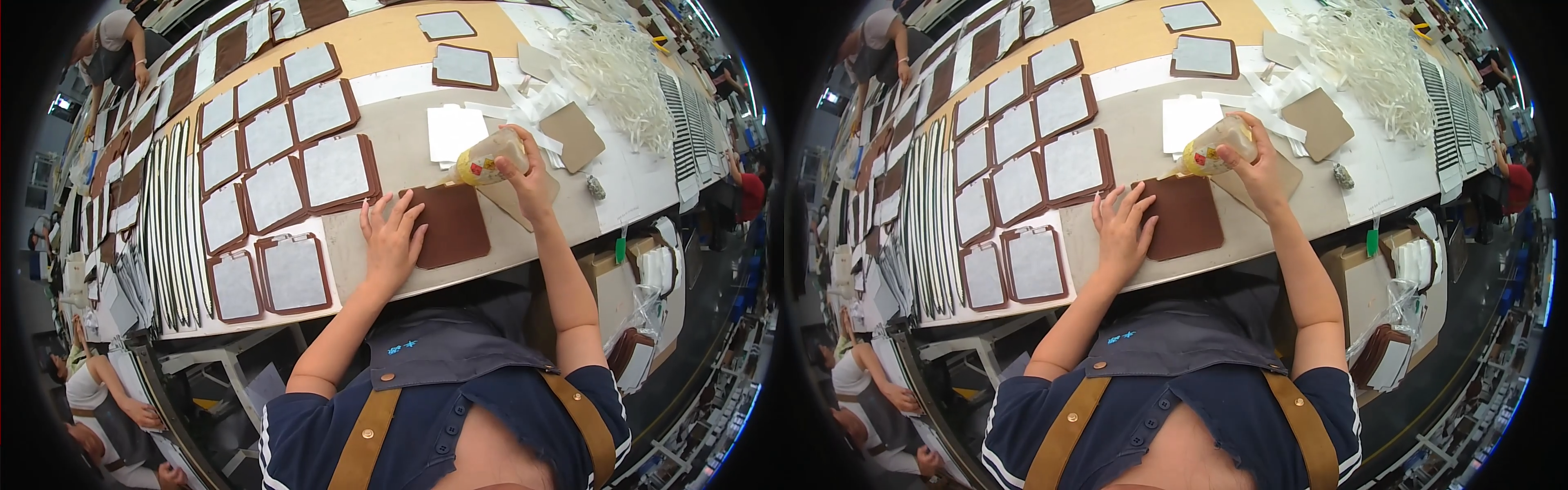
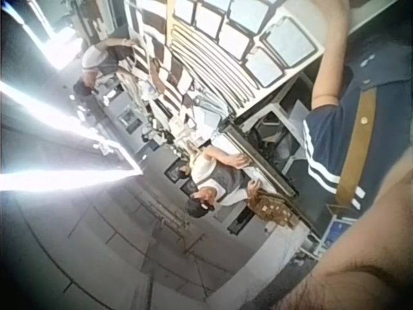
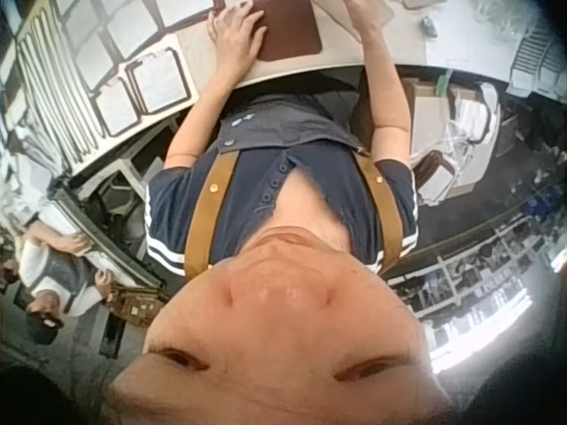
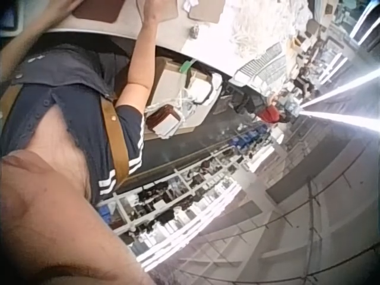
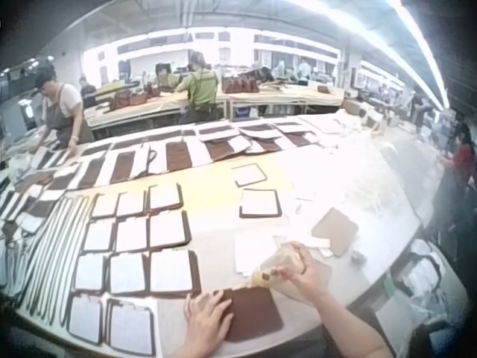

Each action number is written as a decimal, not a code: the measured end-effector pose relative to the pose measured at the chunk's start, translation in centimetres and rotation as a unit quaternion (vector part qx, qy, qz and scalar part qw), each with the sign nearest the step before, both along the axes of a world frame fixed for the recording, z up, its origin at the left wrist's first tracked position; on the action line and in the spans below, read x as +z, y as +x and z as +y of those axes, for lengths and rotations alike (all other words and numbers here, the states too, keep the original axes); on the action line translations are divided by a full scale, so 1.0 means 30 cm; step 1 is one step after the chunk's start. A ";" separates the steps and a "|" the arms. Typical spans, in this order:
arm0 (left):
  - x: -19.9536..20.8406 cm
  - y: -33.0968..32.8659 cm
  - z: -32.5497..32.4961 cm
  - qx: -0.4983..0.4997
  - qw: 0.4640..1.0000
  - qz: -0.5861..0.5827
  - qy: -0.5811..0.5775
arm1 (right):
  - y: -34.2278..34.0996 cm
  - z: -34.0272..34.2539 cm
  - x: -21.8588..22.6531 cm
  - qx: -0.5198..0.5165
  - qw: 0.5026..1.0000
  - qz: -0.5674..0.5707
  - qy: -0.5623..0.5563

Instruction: Applying glue to leather pieces and attaching fabric liners in a workshop environment.

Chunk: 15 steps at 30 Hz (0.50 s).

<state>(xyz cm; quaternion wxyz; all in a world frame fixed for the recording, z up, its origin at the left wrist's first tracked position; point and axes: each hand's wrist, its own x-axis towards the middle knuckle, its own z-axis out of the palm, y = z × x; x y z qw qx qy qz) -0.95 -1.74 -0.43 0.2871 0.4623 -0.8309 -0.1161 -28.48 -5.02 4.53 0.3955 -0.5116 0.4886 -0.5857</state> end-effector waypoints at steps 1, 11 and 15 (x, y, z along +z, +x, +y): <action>-0.001 0.000 0.000 0.000 1.000 0.000 0.001 | -0.001 -0.002 -0.001 -0.002 1.000 0.007 -0.005; 0.003 0.002 0.000 0.001 1.000 0.014 0.001 | -0.008 -0.006 0.002 0.003 0.999 0.033 -0.001; 0.005 0.002 -0.001 -0.001 1.000 0.018 0.003 | -0.006 -0.009 0.004 0.008 0.999 0.032 0.000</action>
